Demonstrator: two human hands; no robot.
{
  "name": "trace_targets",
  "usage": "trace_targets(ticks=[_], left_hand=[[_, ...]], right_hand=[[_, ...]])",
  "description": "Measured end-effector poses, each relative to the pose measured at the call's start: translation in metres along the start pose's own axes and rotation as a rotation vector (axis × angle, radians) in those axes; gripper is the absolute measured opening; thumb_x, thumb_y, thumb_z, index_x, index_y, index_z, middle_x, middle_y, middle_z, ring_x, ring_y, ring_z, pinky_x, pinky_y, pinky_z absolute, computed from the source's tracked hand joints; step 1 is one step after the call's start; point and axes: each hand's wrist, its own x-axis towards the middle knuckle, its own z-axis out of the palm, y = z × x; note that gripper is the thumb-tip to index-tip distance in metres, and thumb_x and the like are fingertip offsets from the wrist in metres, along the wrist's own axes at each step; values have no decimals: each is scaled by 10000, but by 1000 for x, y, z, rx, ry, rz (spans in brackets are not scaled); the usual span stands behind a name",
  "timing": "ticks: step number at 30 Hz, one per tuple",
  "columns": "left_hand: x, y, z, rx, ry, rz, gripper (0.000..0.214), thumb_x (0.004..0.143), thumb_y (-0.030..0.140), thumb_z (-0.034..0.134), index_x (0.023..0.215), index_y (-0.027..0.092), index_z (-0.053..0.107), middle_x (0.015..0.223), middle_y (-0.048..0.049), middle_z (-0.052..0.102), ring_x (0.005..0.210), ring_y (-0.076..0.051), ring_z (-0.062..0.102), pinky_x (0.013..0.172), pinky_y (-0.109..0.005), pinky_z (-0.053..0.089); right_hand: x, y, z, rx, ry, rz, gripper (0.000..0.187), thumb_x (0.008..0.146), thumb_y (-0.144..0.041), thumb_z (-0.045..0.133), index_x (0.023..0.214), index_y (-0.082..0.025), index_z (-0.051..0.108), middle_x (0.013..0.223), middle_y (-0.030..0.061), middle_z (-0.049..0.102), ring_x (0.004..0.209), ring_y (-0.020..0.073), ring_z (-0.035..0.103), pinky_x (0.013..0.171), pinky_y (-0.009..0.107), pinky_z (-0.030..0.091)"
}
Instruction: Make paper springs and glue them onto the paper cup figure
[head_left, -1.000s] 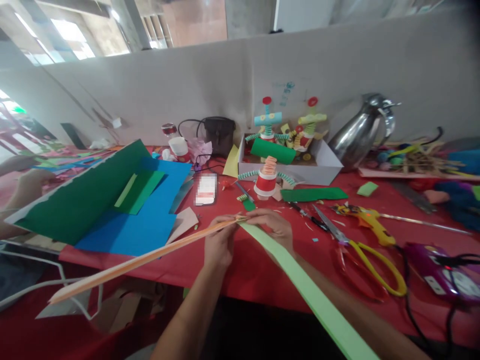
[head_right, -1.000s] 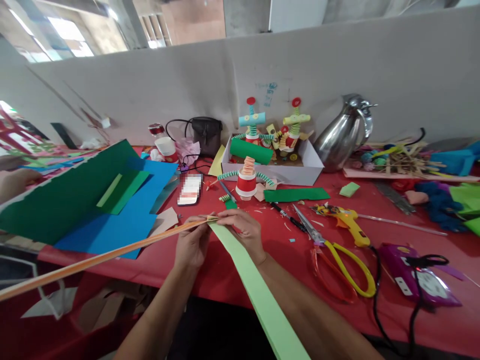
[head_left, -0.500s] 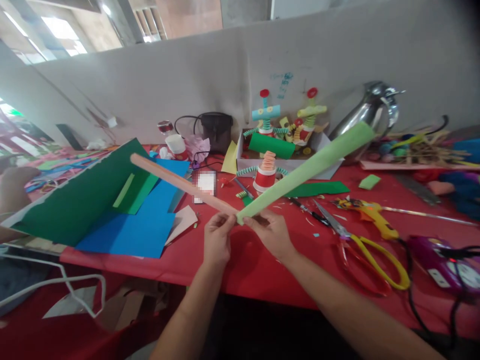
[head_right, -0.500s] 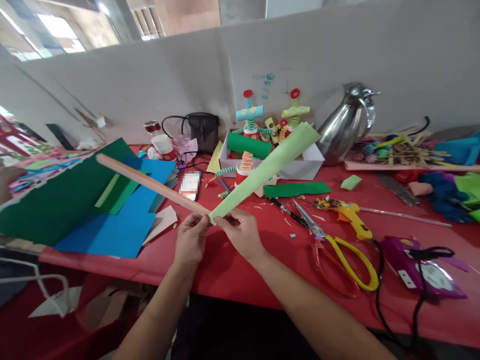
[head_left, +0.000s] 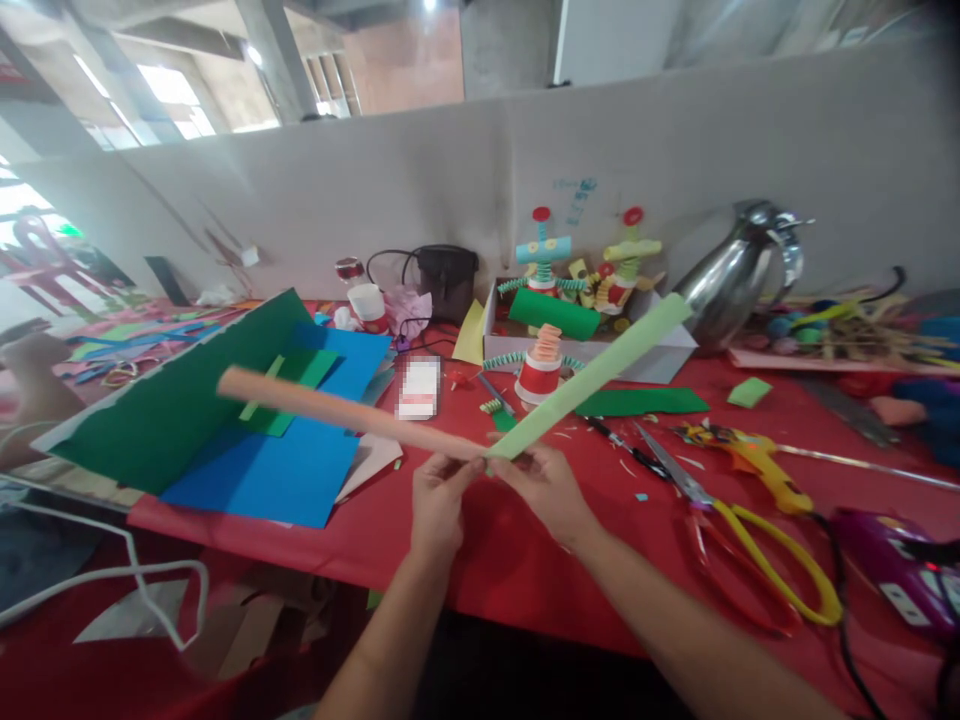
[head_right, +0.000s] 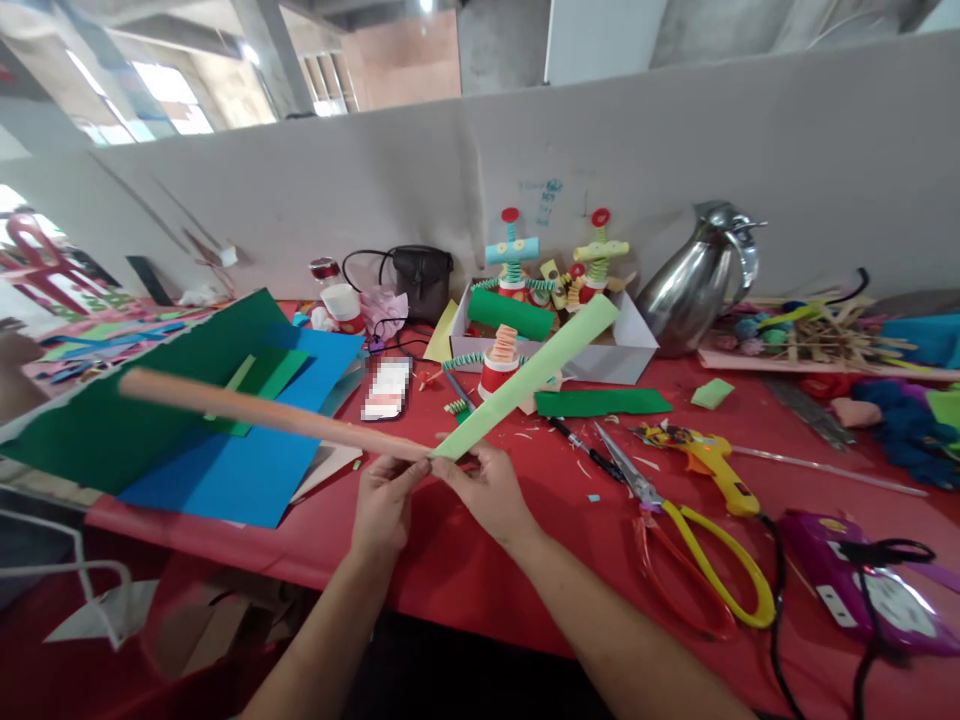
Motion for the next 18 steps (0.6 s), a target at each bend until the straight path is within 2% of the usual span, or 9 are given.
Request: trace_targets(ticks=[4,8,11,14,18], left_hand=[[1,1,-3,31,33,-31,137,569,194,846,651,173,738,656,-12,716,637,-129,629,673,-242,496],[3,3,-1,93,77,-27,156,545,187,852,562,160,699,551,13,663,543,-95,574,580,-205,461],[5,4,1,49,60,-59,152,562,196,856,648,158,736,626,0,706,587,-103,612,610,-205,485],[6,5,1,-39,-17,-180,240,564,207,867,776,153,771,745,-40,753,680,-138,673,692,-234,529],[10,4,-4,-84,-49,-257,265,552,201,880,787,138,777,771,-66,761,715,-156,694,742,-252,553]], right_hand=[[0,2,1,-111,17,-3,219,785,-384,695,701,-185,726,685,30,706,692,210,645,652,302,498],[3,4,3,16,38,37,144,718,-342,750,707,-199,737,707,13,728,702,209,660,668,303,510],[5,4,4,176,89,98,149,667,-330,787,725,-197,753,717,14,742,696,200,668,694,313,524],[8,3,2,260,146,188,172,607,-324,822,672,-180,754,655,19,728,636,176,647,661,303,520],[11,2,-1,356,119,368,208,542,-294,849,677,-161,764,682,30,735,639,146,641,636,266,516]])
